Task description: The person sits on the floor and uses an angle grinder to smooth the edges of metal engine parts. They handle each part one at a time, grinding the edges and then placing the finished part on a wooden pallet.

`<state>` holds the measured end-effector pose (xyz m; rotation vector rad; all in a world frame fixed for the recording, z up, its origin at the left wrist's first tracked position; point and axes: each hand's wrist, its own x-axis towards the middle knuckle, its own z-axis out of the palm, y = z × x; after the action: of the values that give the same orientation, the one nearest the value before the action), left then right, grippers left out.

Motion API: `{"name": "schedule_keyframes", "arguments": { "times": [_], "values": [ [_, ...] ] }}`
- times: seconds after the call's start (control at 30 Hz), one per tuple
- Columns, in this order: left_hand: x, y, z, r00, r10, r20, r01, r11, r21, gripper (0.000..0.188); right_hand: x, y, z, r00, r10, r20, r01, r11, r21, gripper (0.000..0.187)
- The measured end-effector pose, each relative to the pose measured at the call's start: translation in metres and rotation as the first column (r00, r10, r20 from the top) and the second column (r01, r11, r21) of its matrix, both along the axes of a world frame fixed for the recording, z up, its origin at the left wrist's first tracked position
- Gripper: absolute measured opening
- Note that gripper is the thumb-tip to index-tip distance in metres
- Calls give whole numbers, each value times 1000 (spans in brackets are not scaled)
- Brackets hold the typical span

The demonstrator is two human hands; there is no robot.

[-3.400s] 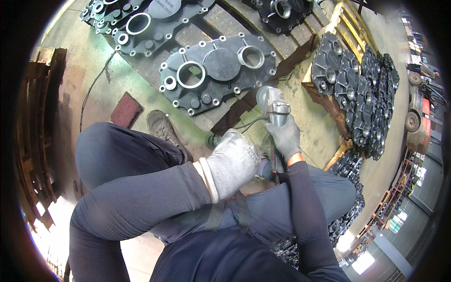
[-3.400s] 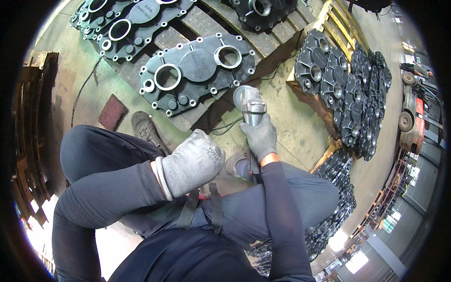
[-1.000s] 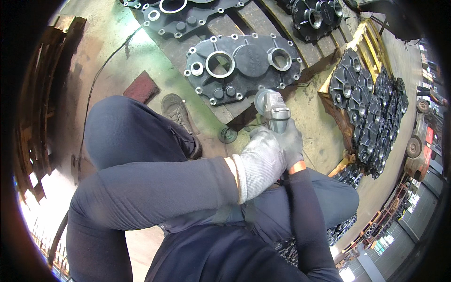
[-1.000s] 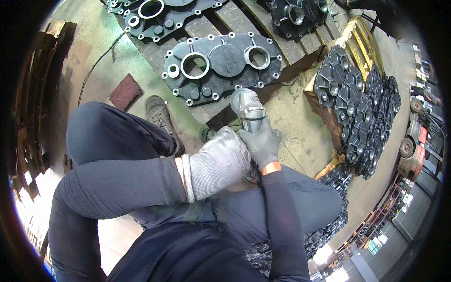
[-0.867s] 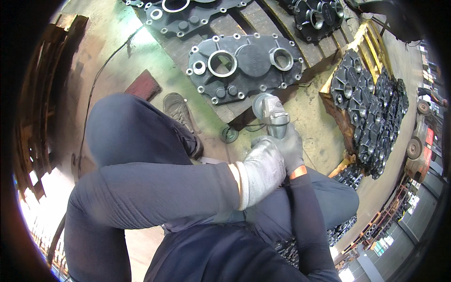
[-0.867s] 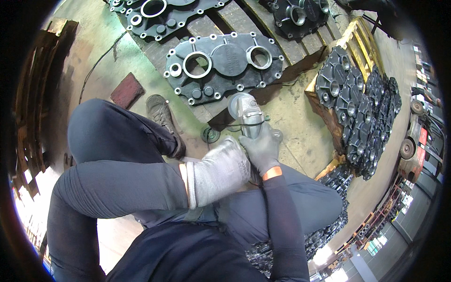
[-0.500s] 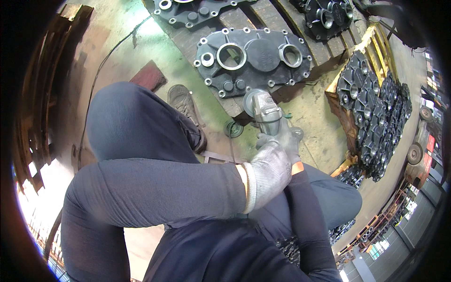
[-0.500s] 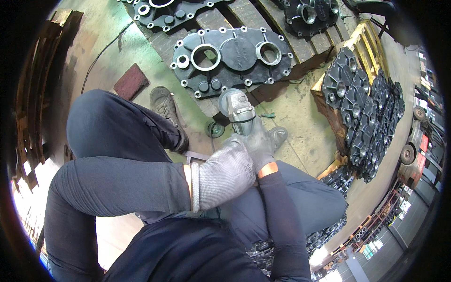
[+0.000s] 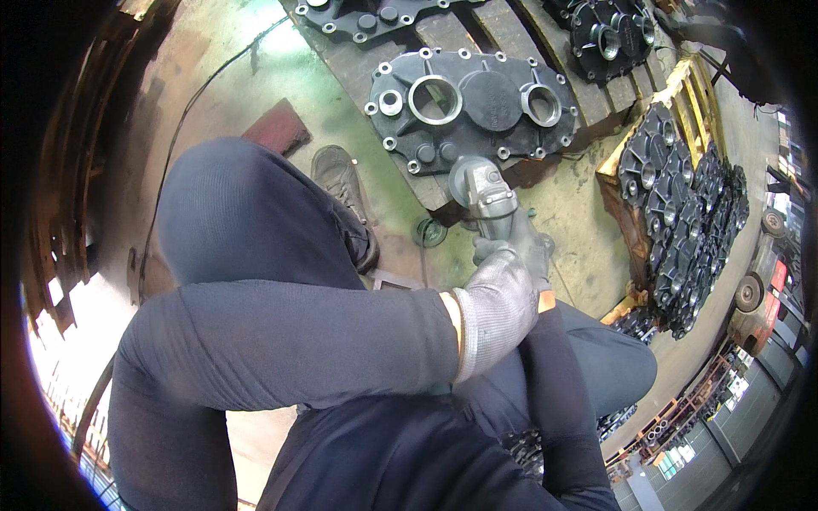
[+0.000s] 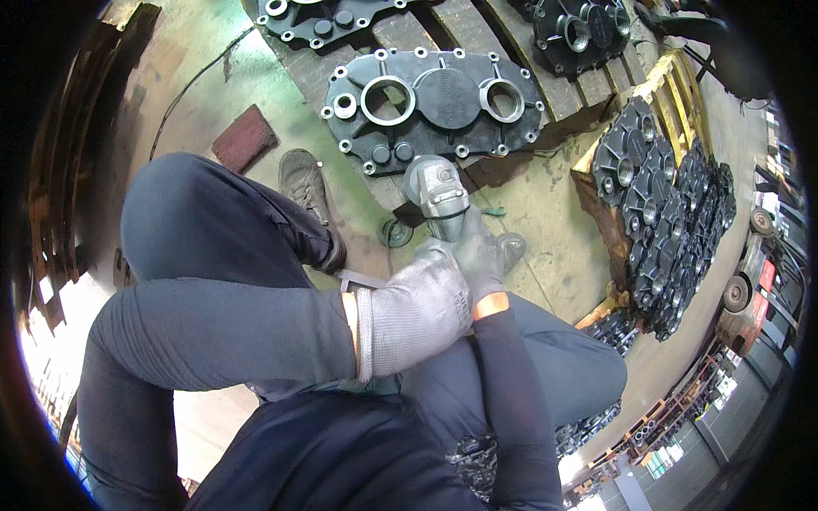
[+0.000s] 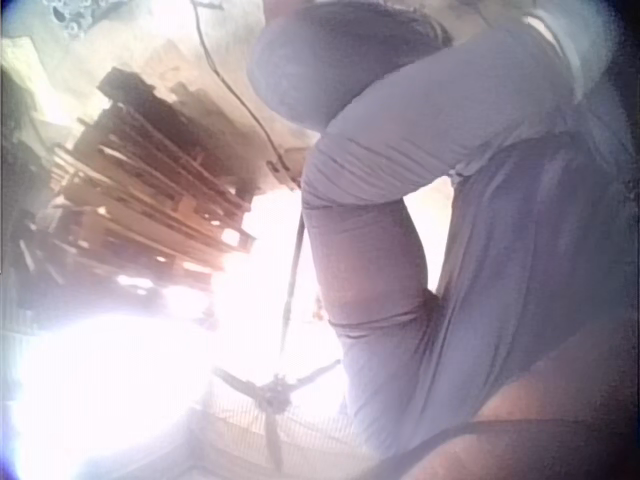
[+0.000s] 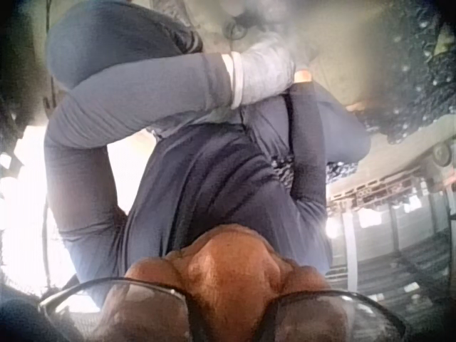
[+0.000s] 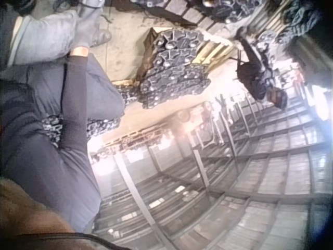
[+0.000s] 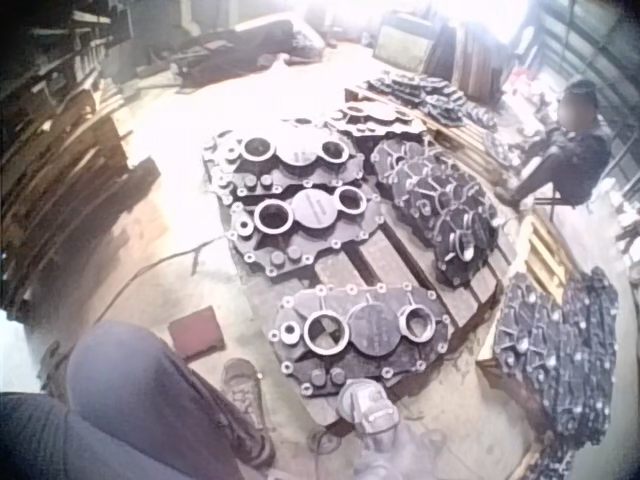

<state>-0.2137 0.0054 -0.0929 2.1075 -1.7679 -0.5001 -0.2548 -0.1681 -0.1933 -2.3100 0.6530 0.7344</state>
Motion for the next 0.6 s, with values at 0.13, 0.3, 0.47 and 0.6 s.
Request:
{"name": "schedule_keyframes", "arguments": {
  "times": [0.13,0.3,0.47,0.6],
  "values": [
    [-1,0,-1,997,69,-37,-70,997,-39,16,-1,1,-5,1000,5,16,-5,1000,-1,75],
    [18,-9,28,980,-118,-162,165,933,320,38,-32,-12,-22,999,-19,35,13,985,173,44],
    [3,-14,19,977,-154,-150,194,931,308,33,-30,26,3,999,-25,-48,37,962,270,64],
    [-14,5,9,983,-81,-165,69,995,-73,26,17,66,43,949,140,-281,-103,984,143,81]
  ]
}}
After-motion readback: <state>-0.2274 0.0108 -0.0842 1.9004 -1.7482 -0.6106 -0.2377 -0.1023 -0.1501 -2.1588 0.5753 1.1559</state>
